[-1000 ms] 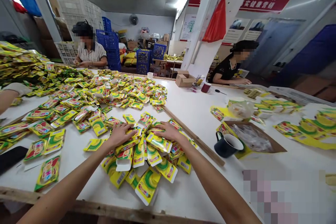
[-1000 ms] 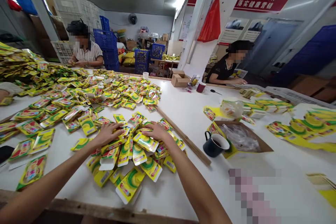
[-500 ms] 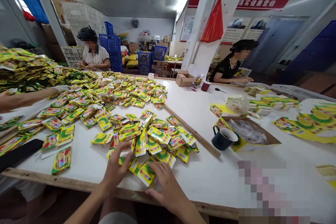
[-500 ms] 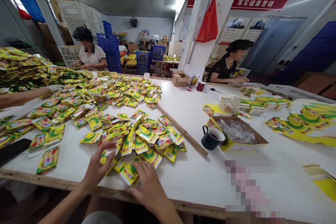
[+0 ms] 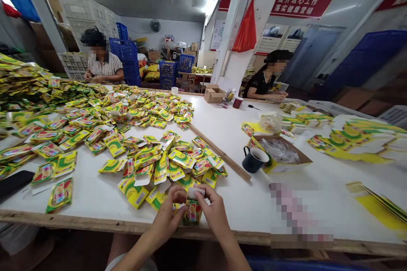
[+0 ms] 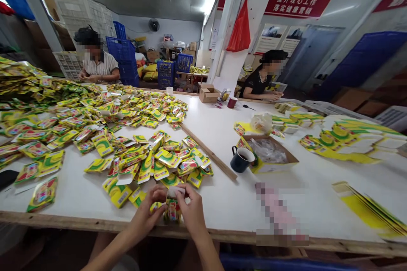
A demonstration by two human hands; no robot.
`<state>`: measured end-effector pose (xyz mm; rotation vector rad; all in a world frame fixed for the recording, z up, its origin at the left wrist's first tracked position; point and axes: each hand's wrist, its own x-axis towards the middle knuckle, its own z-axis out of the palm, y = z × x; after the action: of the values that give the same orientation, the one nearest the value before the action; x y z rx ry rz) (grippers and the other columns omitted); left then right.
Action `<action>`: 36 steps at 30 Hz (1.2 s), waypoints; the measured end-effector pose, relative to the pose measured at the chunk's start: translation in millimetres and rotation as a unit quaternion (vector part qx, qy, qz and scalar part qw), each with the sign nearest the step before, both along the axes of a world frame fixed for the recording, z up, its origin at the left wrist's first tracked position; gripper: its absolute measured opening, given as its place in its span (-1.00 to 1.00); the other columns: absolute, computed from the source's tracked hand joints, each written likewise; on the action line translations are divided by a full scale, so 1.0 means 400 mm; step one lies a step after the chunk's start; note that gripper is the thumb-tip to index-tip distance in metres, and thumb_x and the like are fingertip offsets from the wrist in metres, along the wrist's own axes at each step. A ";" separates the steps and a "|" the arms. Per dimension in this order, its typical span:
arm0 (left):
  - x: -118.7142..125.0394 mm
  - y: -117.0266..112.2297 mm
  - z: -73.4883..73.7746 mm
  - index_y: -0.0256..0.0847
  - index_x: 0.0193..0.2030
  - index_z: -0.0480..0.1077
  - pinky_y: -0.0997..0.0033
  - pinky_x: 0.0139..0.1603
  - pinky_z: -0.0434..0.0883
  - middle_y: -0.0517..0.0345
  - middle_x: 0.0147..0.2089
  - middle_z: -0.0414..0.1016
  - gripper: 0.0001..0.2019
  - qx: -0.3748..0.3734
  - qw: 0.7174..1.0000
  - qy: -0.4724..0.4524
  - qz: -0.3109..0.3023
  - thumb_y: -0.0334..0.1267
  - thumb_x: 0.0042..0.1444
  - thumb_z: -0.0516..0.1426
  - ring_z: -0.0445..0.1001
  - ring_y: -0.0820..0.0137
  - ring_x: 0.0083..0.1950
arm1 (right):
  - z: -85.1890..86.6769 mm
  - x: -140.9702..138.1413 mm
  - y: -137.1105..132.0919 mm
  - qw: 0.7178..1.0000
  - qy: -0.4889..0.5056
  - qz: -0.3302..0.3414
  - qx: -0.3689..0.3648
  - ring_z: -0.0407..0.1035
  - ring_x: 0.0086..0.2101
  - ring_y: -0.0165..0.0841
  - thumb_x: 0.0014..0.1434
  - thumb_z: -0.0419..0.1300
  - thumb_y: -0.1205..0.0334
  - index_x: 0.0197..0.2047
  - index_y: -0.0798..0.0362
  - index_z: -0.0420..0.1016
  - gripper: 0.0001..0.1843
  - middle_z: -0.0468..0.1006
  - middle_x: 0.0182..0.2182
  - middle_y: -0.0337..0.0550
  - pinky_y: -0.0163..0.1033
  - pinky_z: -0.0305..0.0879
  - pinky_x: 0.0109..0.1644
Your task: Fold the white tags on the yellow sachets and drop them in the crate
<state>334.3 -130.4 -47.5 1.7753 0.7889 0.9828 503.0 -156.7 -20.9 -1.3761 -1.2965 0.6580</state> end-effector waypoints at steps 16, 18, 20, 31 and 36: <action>0.038 0.031 0.024 -0.15 -0.12 0.38 0.21 0.09 0.39 0.01 -0.03 0.49 -0.85 0.027 1.000 0.017 0.000 -0.31 0.19 0.06 0.45 0.23 0.06 | -0.041 0.004 -0.032 0.997 0.035 -0.046 0.044 0.48 -0.29 -0.28 0.18 0.17 0.16 -0.19 0.05 0.48 -0.83 0.59 -0.33 -0.13 -0.25 0.39 -0.18; 0.041 0.024 0.022 -0.14 -0.07 0.33 0.20 0.07 0.41 0.01 -0.05 0.49 -0.83 0.033 0.999 0.008 0.007 -0.33 0.21 0.04 0.47 0.25 0.03 | -0.045 -0.001 -0.032 0.995 0.051 -0.064 0.055 0.49 -0.27 -0.28 0.18 0.17 0.18 -0.10 0.04 0.44 -0.78 0.60 -0.28 -0.13 -0.23 0.42 -0.16; 0.042 0.017 0.018 -0.13 -0.01 0.29 0.19 0.06 0.41 0.01 -0.05 0.49 -0.79 0.046 0.999 0.005 0.013 -0.34 0.21 0.03 0.48 0.26 0.01 | -0.047 -0.001 -0.036 0.997 0.032 -0.049 0.056 0.49 -0.24 -0.27 0.19 0.16 0.19 -0.15 0.03 0.48 -0.82 0.60 -0.26 -0.12 -0.21 0.42 -0.13; 0.046 -0.001 0.039 -0.17 -0.17 0.44 0.28 -0.06 0.44 0.05 -0.17 0.53 -0.86 0.080 0.995 0.017 0.055 -0.25 0.22 0.08 0.51 0.27 -0.10 | -0.025 -0.012 -0.053 0.998 -0.025 -0.022 0.055 0.46 -0.21 -0.29 0.23 0.16 0.17 -0.24 0.02 0.51 -0.85 0.58 -0.27 -0.14 -0.24 0.38 -0.10; 0.057 0.005 0.048 -0.19 -0.20 0.44 0.35 -0.25 0.45 0.09 -0.29 0.54 -0.86 0.047 0.996 0.014 0.076 -0.21 0.20 0.10 0.50 0.31 -0.27 | -0.021 -0.022 -0.040 0.997 -0.023 -0.067 0.034 0.43 -0.39 -0.34 0.22 0.15 0.12 -0.27 0.05 0.46 -0.82 0.55 -0.41 -0.21 -0.30 0.35 -0.27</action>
<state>357.3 -128.4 -28.3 1.8332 0.9200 1.1127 494.4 -172.8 -29.4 -1.4161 -1.2402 0.4893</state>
